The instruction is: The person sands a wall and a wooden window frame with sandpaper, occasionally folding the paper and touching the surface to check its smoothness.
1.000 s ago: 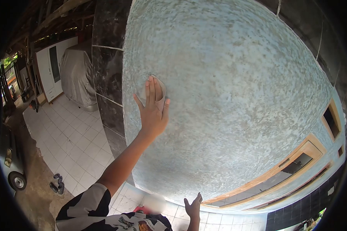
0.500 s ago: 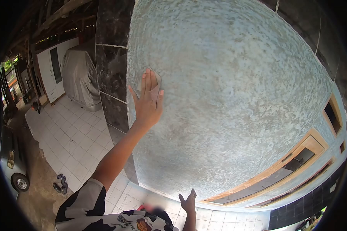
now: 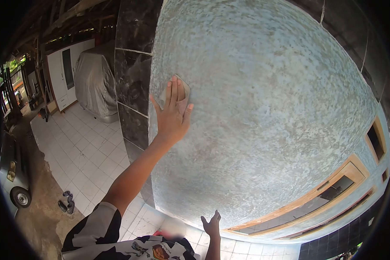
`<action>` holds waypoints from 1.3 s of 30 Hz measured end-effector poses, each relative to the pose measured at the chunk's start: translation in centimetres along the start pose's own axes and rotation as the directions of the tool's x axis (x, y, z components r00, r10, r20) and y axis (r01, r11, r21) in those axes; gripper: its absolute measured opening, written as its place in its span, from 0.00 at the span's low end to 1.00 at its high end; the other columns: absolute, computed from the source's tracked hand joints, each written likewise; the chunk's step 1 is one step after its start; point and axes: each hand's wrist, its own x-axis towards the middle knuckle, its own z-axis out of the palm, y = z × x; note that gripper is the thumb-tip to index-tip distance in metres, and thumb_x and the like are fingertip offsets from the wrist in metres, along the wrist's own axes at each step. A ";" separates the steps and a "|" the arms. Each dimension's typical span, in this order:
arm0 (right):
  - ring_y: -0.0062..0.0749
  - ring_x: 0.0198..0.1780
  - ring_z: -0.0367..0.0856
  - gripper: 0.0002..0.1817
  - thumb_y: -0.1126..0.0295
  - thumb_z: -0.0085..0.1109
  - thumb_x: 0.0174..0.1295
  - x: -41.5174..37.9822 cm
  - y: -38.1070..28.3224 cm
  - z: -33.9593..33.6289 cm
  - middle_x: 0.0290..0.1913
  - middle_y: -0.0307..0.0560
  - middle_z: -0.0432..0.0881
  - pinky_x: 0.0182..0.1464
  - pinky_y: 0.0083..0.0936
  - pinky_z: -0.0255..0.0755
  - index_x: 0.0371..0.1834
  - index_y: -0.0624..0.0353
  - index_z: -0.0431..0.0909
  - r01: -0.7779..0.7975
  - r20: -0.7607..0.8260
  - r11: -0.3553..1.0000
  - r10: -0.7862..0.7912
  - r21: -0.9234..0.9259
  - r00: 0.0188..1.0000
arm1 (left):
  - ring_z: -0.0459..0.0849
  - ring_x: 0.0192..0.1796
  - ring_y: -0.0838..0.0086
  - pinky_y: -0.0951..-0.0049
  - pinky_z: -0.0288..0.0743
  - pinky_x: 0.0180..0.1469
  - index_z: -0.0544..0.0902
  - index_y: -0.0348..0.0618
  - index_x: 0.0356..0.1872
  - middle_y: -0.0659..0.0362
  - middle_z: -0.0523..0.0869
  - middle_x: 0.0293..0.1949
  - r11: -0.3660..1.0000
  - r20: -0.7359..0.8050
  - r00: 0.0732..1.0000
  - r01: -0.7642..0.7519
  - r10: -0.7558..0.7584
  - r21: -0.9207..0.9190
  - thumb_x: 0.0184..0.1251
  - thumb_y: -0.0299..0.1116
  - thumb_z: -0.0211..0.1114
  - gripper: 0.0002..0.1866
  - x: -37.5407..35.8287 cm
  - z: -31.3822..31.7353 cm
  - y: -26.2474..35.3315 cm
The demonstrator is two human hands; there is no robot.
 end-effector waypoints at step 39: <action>0.32 0.47 0.88 0.19 0.67 0.65 0.73 -7.6 -19.3 2.3 0.48 0.46 0.86 0.52 0.29 0.80 0.61 0.64 0.77 0.433 -0.006 0.772 -0.486 0.466 0.874 | 0.86 0.33 0.77 0.73 0.77 0.40 0.90 0.36 0.37 0.58 0.90 0.30 0.503 0.668 0.744 0.573 0.014 -0.648 0.56 0.28 0.81 0.11 -30.9 -5.6 -5.4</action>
